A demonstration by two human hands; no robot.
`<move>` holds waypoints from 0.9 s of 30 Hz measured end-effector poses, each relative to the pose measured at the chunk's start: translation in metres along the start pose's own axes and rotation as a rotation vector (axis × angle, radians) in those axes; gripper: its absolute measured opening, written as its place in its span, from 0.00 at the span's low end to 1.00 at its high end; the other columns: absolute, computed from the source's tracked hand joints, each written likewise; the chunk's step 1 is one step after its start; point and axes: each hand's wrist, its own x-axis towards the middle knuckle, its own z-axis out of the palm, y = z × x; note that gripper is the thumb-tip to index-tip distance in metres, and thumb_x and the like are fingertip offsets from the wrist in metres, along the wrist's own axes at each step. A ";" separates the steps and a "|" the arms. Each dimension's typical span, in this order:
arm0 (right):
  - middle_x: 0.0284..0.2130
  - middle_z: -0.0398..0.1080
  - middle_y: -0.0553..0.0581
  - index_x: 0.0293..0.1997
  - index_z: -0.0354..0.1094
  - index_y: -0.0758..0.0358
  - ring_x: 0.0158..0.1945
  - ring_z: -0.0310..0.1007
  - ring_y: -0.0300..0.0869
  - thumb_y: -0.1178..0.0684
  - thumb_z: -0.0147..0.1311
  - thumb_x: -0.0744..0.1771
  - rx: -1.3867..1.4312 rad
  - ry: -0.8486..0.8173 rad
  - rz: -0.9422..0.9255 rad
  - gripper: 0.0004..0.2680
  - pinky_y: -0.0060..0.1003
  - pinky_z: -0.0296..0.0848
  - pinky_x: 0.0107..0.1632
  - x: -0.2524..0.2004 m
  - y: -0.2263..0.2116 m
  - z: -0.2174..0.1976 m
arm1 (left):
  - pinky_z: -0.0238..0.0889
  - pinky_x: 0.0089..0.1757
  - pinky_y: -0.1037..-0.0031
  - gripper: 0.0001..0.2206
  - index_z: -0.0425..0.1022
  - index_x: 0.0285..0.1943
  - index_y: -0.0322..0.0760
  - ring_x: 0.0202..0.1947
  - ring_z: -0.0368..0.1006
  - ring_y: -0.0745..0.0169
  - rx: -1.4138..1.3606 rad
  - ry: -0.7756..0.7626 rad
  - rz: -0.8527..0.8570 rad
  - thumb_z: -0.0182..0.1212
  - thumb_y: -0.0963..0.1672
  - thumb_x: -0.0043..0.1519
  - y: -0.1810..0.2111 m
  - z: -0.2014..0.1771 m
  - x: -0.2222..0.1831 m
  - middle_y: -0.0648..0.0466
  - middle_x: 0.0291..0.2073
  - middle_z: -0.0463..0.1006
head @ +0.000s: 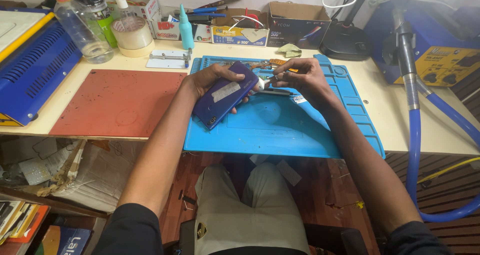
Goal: The person applies adhesive to a mobile phone chassis, attaches the back panel, and then secures the assembly with rubber bands.
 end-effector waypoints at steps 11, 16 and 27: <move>0.40 0.78 0.64 0.44 0.75 0.75 0.45 0.83 0.45 0.59 0.61 0.64 -0.200 -0.048 -0.153 0.09 0.38 0.83 0.48 -0.001 -0.003 0.001 | 0.81 0.33 0.57 0.24 0.69 0.62 0.20 0.41 0.81 0.53 0.024 -0.068 0.037 0.64 0.44 0.61 0.001 0.003 -0.002 0.37 0.48 0.79; 0.34 0.80 0.58 0.45 0.78 0.69 0.37 0.80 0.40 0.57 0.63 0.64 -0.445 -0.035 -0.135 0.08 0.34 0.80 0.40 0.002 0.007 0.005 | 0.82 0.36 0.57 0.24 0.69 0.62 0.22 0.42 0.80 0.55 0.029 -0.039 0.027 0.65 0.44 0.60 0.001 0.004 -0.001 0.38 0.51 0.79; 0.33 0.79 0.57 0.47 0.78 0.63 0.32 0.78 0.37 0.53 0.60 0.69 -0.564 0.059 -0.300 0.06 0.31 0.76 0.33 0.004 0.010 0.011 | 0.82 0.37 0.58 0.24 0.69 0.62 0.21 0.40 0.81 0.47 0.022 -0.006 0.006 0.66 0.44 0.60 -0.002 -0.001 0.002 0.35 0.47 0.79</move>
